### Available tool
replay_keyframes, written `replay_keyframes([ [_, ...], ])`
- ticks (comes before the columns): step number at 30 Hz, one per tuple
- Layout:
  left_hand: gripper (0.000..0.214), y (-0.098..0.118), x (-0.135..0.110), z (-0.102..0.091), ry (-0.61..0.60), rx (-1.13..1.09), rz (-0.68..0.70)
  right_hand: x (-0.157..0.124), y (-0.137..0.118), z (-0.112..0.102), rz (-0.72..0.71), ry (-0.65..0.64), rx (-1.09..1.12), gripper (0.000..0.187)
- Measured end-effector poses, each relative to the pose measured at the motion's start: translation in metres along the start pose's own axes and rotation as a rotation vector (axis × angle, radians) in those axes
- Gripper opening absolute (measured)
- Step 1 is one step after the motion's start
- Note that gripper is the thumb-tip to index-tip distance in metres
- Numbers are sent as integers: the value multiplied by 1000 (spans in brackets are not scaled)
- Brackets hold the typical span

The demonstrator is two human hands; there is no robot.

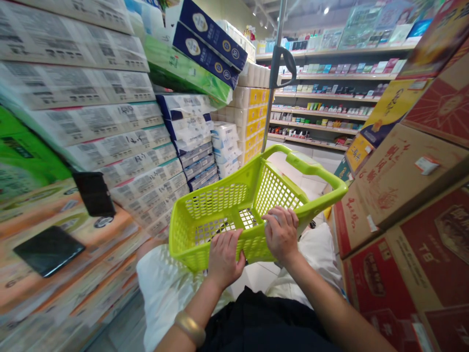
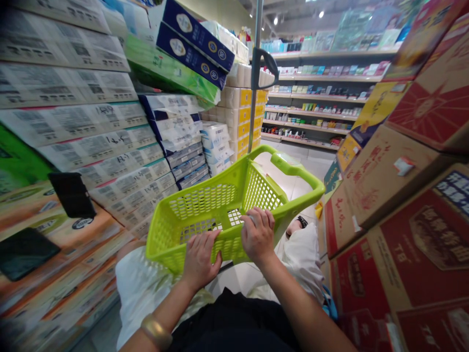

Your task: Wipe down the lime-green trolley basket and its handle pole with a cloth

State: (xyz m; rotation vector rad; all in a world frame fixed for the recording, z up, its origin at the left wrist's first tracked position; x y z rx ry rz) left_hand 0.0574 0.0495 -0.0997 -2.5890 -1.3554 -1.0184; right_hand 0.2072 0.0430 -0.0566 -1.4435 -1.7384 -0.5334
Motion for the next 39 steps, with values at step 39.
replay_keyframes([
  [39, 50, -1, -1, -3, 14, -2, 30, 1, 8, -9, -7, 33, 7, 28],
])
Point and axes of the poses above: each hand's wrist, its own x-axis towards the middle knuckle, its own z-axis out of the palm, y = z × x, the point moved 10 cm from there along x, towards the middle knuckle, and after that the axes turned 2 degrees about -x, right-handed, at the moved point
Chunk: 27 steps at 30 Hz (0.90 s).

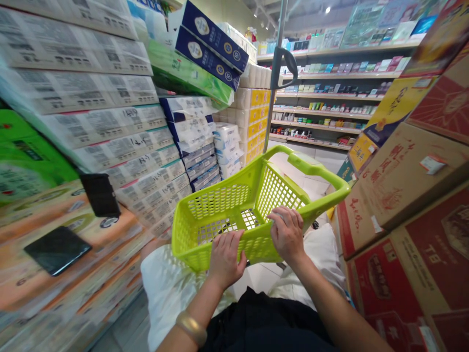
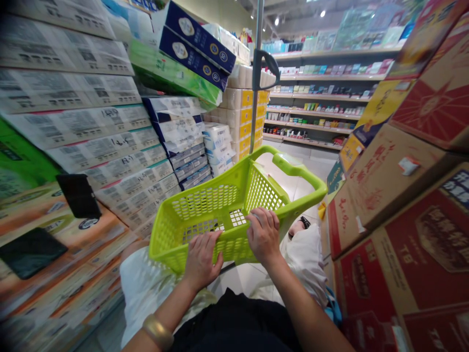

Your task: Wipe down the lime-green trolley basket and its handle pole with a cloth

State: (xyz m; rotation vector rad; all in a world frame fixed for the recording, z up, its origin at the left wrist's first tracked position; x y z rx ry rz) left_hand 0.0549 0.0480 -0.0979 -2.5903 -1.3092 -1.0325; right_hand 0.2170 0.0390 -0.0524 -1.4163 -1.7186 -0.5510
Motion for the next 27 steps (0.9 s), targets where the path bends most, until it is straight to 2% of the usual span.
replay_keyframes([
  [3, 49, 2, 1, 0, 9, -5, -2, 8, 20, -13, 67, 57, -59, 24],
  [5, 49, 2, 1, 1, 10, -9, -12, 9, 20, -12, 100, 69, -74, 22],
  [7, 48, 1, 1, 2, 7, -13, -22, 5, 5, -3, 96, 44, -50, 21],
  [10, 46, 0, 0, 2, 1, -11, -13, -5, -30, 17, 7, -39, 39, 24],
  [12, 46, 0, 0, 2, -3, -5, -1, -10, -41, 22, -41, -70, 79, 26],
  [14, 49, -1, -1, 2, -8, -2, 2, -9, -34, 17, -42, -63, 69, 26],
  [19, 52, -1, -2, 3, -4, -10, -6, 5, 15, -13, 55, 47, -50, 23],
  [21, 50, 0, -1, 4, 5, -10, -16, 6, 17, -14, 83, 64, -67, 21],
  [27, 50, -2, -2, 5, -8, 3, -10, -8, -30, 18, 2, -60, 34, 24],
])
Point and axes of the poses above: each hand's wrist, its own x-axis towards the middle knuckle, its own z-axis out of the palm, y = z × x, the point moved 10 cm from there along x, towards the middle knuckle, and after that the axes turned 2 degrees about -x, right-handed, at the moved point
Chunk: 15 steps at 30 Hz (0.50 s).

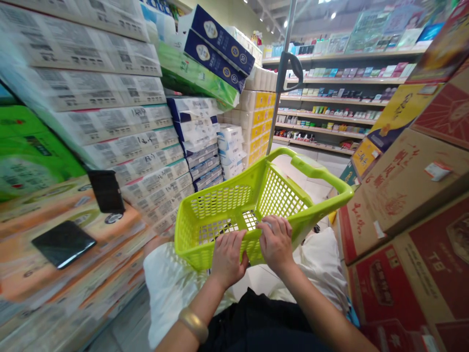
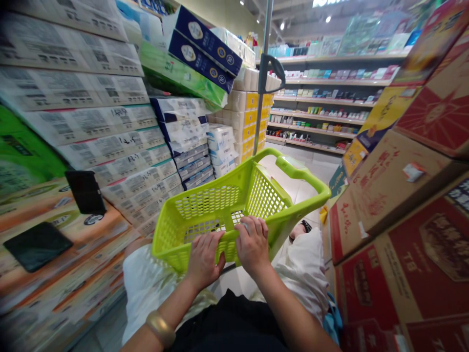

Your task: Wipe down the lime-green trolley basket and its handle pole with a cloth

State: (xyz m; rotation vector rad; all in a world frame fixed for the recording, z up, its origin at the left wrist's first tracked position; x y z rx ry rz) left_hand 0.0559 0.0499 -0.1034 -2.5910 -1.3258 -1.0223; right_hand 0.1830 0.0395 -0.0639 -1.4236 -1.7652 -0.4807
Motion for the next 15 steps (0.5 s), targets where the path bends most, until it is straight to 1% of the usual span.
replay_keyframes([
  [1, 50, 0, 0, 0, -5, 0, 4, -1, -3, 2, -18, -17, 6, 25],
  [3, 52, -1, -1, 0, -11, -1, 9, 0, 2, -1, -36, -21, -10, 25],
  [7, 53, 0, 0, -1, -8, 4, 7, 10, 38, -25, 11, 51, -92, 23],
  [9, 53, 1, 1, -1, -3, 4, 8, 13, 51, -33, 46, 87, -116, 23],
  [11, 51, 2, 2, -2, 3, 4, 8, 13, 53, -35, 62, 102, -121, 23],
  [15, 50, 0, 2, -4, 6, 11, -1, 8, 35, -24, 46, 78, -93, 22],
])
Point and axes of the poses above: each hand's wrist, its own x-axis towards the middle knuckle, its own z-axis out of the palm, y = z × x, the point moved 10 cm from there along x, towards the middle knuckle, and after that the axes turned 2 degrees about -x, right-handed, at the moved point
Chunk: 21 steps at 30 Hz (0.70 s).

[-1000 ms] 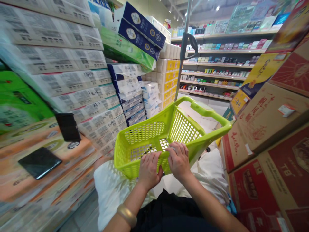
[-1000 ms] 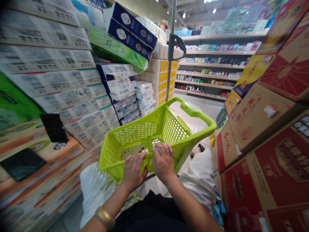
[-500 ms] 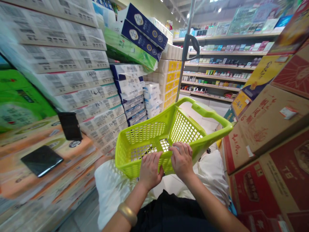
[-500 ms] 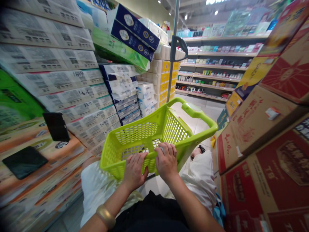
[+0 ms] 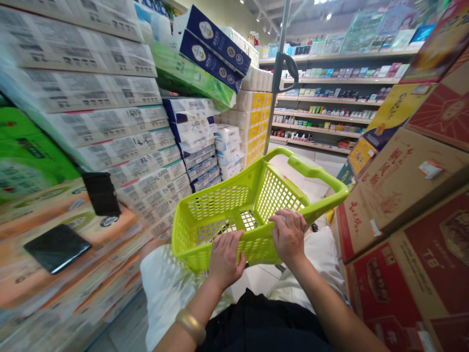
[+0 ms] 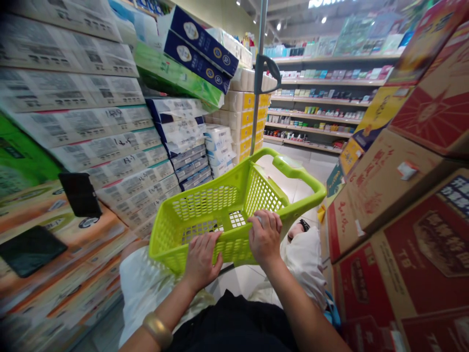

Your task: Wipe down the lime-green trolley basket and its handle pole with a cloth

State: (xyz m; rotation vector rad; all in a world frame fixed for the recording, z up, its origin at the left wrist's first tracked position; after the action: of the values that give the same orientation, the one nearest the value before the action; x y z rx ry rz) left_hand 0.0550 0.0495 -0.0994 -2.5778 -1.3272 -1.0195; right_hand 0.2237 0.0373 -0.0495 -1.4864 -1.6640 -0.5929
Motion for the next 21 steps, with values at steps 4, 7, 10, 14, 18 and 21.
replay_keyframes([
  [4, 52, -1, 0, 0, -19, -5, 11, 3, 2, -2, -45, -28, 4, 21],
  [7, 53, 0, 0, 1, -21, -3, 13, 13, 32, -18, -1, 33, -53, 19],
  [10, 53, 1, 0, 2, -10, 1, 12, 21, 55, -30, 57, 105, -106, 18],
  [14, 54, 1, 1, 4, -14, 13, -4, 15, 35, -20, 72, 95, -74, 19],
  [18, 55, -1, 1, 4, -31, 6, -6, 0, -13, 9, -31, -61, 31, 22],
  [21, 57, -1, 0, 4, -44, -4, 10, 2, -10, 9, -47, -83, 39, 22],
])
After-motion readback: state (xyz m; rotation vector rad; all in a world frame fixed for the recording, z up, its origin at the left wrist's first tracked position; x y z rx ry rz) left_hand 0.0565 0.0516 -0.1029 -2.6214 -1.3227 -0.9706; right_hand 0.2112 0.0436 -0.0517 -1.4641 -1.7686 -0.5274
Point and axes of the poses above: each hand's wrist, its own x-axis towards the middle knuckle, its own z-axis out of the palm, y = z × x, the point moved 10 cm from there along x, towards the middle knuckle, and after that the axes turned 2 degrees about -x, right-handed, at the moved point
